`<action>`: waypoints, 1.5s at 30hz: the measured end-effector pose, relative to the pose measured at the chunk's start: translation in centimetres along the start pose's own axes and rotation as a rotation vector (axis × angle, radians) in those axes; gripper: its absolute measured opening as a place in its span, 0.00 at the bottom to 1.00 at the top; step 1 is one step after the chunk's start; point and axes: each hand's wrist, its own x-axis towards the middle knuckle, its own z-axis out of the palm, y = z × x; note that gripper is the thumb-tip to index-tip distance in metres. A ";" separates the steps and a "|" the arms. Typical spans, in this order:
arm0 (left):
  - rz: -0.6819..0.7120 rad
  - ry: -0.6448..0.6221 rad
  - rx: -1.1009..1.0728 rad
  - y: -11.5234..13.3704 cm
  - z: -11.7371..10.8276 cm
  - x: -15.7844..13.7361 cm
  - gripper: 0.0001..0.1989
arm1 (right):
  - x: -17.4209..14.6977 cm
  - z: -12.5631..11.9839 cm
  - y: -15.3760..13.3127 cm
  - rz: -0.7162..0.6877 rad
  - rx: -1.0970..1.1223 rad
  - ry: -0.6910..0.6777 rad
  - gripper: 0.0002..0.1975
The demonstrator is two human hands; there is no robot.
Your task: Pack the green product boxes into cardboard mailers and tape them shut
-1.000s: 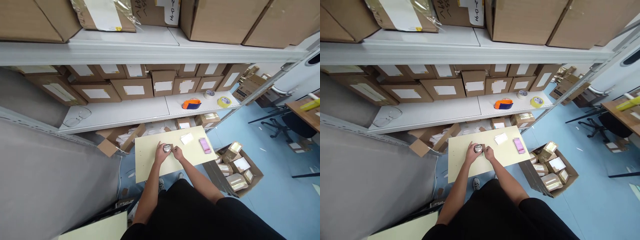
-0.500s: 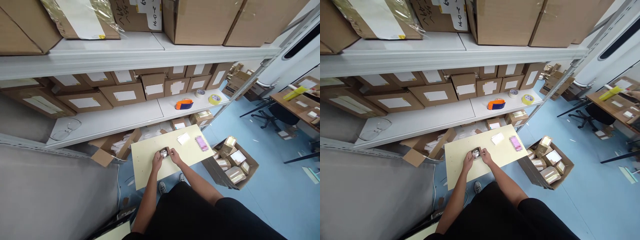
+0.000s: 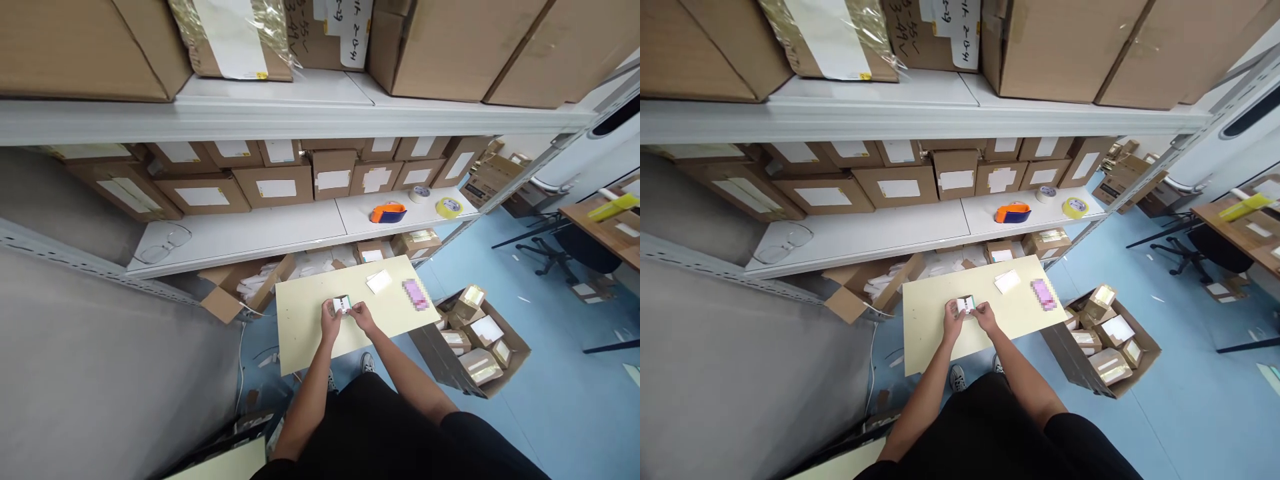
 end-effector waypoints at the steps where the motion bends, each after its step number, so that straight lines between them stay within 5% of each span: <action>1: -0.027 -0.013 -0.001 -0.2 0.0 0.1 0.32 | 0.0 0.0 0.1 0.048 0.013 -0.022 0.28; 6: -0.056 -0.095 -0.032 -1.3 -2.3 1.1 0.35 | 0.4 1.7 -0.5 0.166 0.113 -0.222 0.28; 15: -0.058 0.171 -0.093 -0.2 -13.6 6.6 0.35 | 3.7 14.6 -4.7 0.128 0.035 -0.407 0.28; 18: -0.061 0.236 -0.011 0.8 -15.5 7.5 0.33 | 4.2 17.6 -5.7 0.082 -0.004 -0.432 0.29; 21: -0.063 0.279 0.108 1.9 -16.0 7.2 0.31 | 4.5 18.0 -6.1 0.035 -0.084 -0.357 0.30; 24: -0.018 0.343 0.178 3.3 -15.8 6.2 0.34 | 5.0 15.9 -6.1 -0.023 -0.160 -0.263 0.31; 28: 0.254 0.425 0.322 6.9 -14.0 5.4 0.32 | 5.6 9.7 -5.5 -0.240 -0.171 -0.153 0.27; 36: 0.432 0.237 0.238 17.7 -1.9 5.2 0.26 | 6.8 -6.0 -6.5 -0.492 -0.271 0.260 0.29; 40: 0.507 0.152 0.208 22.1 3.3 4.1 0.26 | 10.5 -12.7 -12.0 -0.695 -0.372 0.339 0.33; 45: 0.551 0.210 0.258 24.3 4.9 0.8 0.24 | 16.2 -18.4 -23.0 -0.908 -0.565 0.280 0.36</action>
